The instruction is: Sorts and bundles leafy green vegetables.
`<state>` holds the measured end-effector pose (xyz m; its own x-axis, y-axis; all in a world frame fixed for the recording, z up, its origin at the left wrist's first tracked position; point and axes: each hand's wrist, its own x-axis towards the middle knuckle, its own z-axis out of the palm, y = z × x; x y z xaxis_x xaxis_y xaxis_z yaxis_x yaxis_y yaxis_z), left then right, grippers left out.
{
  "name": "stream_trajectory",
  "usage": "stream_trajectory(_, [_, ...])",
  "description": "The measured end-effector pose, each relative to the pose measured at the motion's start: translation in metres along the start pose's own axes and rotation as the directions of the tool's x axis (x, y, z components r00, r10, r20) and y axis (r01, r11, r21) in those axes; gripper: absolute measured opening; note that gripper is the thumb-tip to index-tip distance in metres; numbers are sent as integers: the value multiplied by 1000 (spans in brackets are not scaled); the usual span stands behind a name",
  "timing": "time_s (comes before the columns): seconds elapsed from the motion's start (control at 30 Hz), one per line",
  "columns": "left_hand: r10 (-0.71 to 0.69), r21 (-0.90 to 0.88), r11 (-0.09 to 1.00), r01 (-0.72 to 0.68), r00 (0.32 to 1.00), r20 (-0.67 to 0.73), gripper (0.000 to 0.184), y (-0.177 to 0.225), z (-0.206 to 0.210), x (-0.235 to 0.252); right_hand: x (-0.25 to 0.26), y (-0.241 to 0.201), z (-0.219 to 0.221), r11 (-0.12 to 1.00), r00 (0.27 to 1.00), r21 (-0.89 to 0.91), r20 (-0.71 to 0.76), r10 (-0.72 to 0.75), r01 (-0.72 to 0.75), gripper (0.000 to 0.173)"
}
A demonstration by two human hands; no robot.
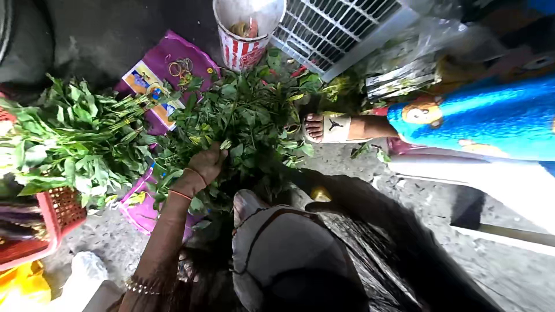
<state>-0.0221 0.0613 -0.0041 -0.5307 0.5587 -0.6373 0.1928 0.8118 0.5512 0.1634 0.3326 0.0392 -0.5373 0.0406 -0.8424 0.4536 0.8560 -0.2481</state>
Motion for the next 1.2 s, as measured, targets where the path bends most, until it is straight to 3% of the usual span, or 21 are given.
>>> stream_trajectory(0.07, [36, -194, 981, -30, 999, 27, 57, -3, -7, -5, -5, 5, -4, 991, 994, 112, -94, -63, 73, 72])
stream_trajectory(0.17, [150, -481, 867, -127, 989, 10, 39, -14, -4, -4, 11, -11, -3, 911, 961, 371, -265, -81, 179, 49])
stream_trajectory(0.3, [190, -641, 757, -126, 981, 31, 31, -14, 4, -1, 75, -41, 9, 607, 919, 693, -337, -205, 389, 29])
stream_trajectory(0.47, [96, -587, 806, -77, 995, 1, 37, -26, 24, -1, 117, -82, 19, 483, 869, 724, -386, -308, 493, 60])
stream_trajectory(0.53, [98, -591, 803, -80, 995, 0, 37, -30, 30, 4, 120, -88, 21, 459, 875, 749, -355, -330, 477, 52])
stream_trajectory(0.83, [231, -613, 772, -166, 972, 28, 29, -23, 38, 18, 128, -87, 29, 439, 842, 729, -374, -388, 526, 54])
stream_trajectory(1.03, [222, -667, 736, -114, 972, 79, 27, -20, 41, 24, 135, -86, 32, 416, 836, 737, -385, -391, 533, 52])
stream_trajectory(1.1, [203, -563, 813, -151, 979, 30, 32, -20, 45, 27, 137, -88, 36, 418, 842, 736, -409, -353, 533, 50])
stream_trajectory(1.2, [206, -264, 941, -213, 977, -55, 37, -20, 48, 30, 138, -90, 42, 424, 865, 756, -401, -302, 499, 50])
